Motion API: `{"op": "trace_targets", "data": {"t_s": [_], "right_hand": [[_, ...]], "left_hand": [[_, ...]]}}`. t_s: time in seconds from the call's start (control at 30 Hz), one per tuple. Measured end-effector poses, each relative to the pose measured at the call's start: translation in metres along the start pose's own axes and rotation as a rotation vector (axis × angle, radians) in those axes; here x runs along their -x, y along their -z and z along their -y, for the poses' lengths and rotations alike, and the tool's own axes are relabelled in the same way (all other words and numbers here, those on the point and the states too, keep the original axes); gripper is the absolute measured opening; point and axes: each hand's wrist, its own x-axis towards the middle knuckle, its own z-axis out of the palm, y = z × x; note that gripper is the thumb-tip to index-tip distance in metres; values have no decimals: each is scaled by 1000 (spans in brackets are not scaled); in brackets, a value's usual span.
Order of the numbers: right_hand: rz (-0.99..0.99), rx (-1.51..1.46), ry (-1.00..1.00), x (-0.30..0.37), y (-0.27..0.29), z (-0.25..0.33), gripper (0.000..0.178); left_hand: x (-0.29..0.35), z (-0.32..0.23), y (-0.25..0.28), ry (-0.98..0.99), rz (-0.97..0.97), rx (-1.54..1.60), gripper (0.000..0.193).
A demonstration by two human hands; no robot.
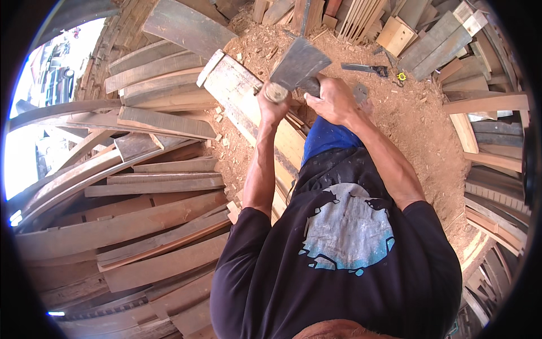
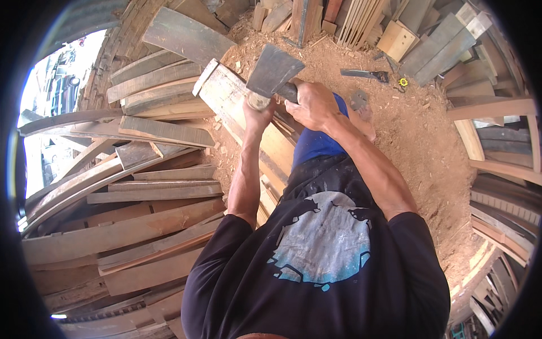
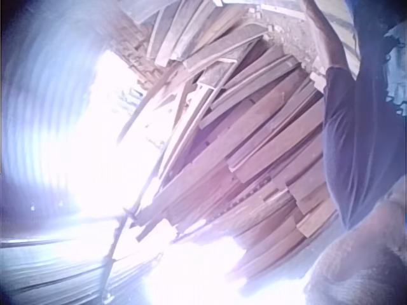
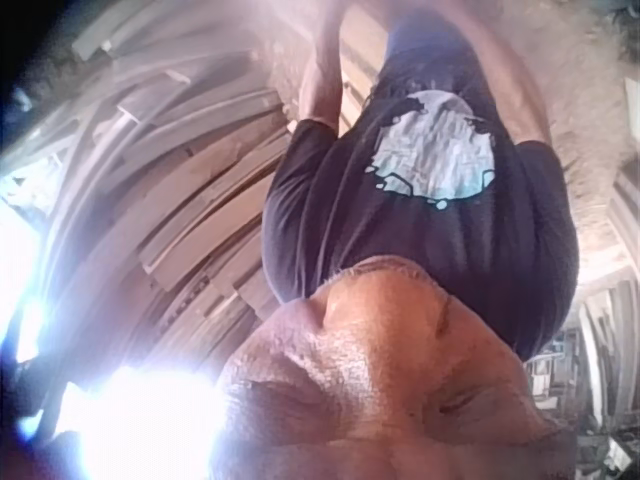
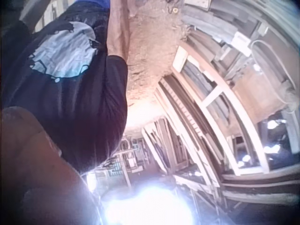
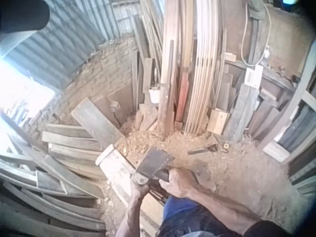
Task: The person uses a chisel and a wooden mallet to shape a long plank of wood. They repeatedly strike the chisel to remove material and smooth the surface, occasionally repositioning the plank.
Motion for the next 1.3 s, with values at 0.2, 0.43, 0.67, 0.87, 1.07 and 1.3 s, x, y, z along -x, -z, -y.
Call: {"op": "trace_targets", "data": {"t_s": [0.2,0.43,0.67,0.87,1.07,1.3], "right_hand": [[-222,-553,216,29,-7,4,24],[-300,-674,171,47,-17,-7,15],[-275,-548,219,51,-6,-4,16],[-309,-593,226,49,-8,-3,13],[-347,-630,192,44,2,5,14],[-450,-329,452,-13,17,44,10]], "left_hand": [[-6,-23,12,79,-61,-173,33],[-18,-66,13,49,9,-143,24],[-33,-43,23,46,6,-107,23],[-32,-33,22,34,1,-105,22],[-30,-39,14,45,27,-214,18],[-32,-4,20,25,41,-110,22]]}}
